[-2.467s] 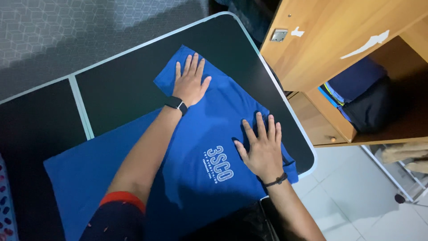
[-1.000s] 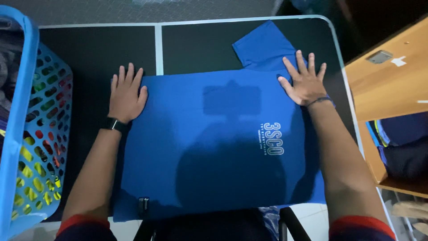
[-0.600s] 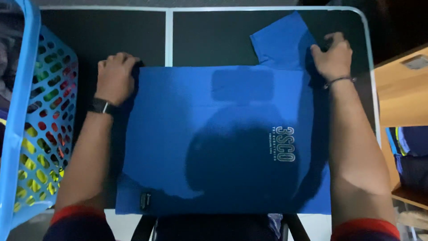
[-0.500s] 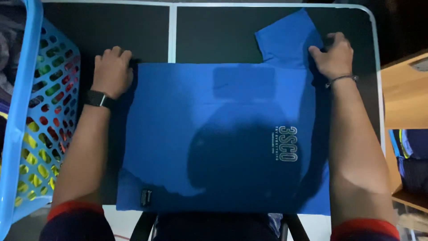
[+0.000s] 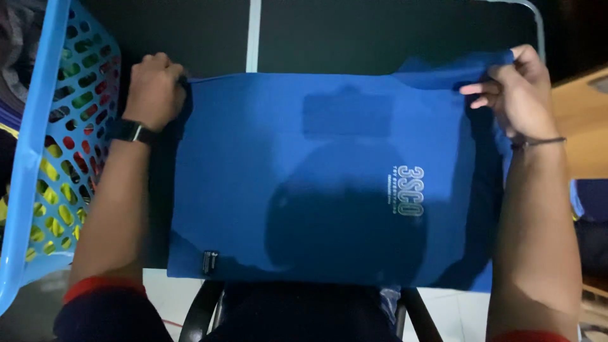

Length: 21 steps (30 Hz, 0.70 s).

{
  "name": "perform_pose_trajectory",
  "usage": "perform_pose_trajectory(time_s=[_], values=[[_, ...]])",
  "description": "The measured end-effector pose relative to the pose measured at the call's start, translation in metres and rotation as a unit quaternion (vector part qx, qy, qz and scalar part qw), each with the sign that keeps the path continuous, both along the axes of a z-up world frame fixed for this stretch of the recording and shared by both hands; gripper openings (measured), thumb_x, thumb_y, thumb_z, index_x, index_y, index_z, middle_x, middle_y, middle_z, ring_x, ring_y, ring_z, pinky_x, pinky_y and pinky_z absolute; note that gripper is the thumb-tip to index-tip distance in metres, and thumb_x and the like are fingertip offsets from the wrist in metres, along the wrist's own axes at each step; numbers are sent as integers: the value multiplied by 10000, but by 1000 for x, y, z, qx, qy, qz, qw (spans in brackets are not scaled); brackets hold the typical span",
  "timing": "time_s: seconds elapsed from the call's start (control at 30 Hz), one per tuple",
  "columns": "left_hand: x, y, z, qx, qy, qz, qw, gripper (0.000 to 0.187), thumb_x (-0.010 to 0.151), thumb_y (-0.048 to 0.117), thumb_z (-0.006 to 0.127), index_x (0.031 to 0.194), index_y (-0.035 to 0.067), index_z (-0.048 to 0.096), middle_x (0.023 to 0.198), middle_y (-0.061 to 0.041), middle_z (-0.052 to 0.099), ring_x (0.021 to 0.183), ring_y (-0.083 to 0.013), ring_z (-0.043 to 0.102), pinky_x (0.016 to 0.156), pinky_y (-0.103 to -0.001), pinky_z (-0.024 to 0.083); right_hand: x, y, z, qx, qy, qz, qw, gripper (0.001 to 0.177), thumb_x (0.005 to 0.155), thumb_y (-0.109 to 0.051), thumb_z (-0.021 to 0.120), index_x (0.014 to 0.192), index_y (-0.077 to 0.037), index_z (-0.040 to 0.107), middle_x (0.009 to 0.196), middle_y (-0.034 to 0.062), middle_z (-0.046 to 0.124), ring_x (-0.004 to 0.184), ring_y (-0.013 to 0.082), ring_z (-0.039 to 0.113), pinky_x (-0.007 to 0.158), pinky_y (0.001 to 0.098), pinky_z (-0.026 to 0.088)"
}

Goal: Folding a blue t-shirt on a table and placing it inside a wardrobe

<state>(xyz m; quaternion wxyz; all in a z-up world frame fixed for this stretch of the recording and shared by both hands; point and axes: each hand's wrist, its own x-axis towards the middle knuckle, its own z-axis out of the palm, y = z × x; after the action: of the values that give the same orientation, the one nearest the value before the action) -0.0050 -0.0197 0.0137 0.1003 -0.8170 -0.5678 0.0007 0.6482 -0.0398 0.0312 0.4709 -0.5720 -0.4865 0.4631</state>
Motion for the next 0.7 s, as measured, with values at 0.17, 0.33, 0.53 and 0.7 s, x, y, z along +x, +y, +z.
perform_pose_trajectory(time_s=[0.17, 0.33, 0.53, 0.7], values=[[1, -39, 28, 81, 28, -23, 996, 208, 969, 150, 738, 1168, 134, 682, 1115, -94, 576, 997, -270, 535, 869, -402, 462, 10, -68, 12, 9, 109, -11, 994, 187, 1092, -61, 487, 1137, -233, 429, 954, 24, 567, 1017, 335, 788, 592, 253, 615], [17, -92, 50, 44, 64, -38, 996, 127, 915, 160, 712, 983, 198, 613, 1077, -50, 600, 1053, -257, 558, 988, -427, 446, 17, -125, 2, 44, 142, 0, 989, 232, 1050, -18, 403, 1147, -224, 447, 980, 50, 591, 1064, 370, 765, 641, 274, 638], [12, -153, 47, 99, 30, -28, 994, 315, 836, 201, 784, 1112, 173, 635, 1084, -75, 645, 1029, -289, 607, 979, -437, 436, 14, -177, -24, 72, 178, 3, 981, 190, 1050, -51, 429, 1160, -206, 439, 1015, 190, 660, 1094, 401, 752, 659, 293, 627], [4, -194, 28, 84, 52, -14, 995, 376, 858, 223, 742, 1226, 197, 668, 1170, -82, 629, 1116, -322, 578, 979, -463, 438, 0, -213, -21, 75, 164, -25, 983, 226, 950, 8, 433, 1084, -173, 449, 880, 164, 616, 1023, 408, 758, 617, 269, 619]])
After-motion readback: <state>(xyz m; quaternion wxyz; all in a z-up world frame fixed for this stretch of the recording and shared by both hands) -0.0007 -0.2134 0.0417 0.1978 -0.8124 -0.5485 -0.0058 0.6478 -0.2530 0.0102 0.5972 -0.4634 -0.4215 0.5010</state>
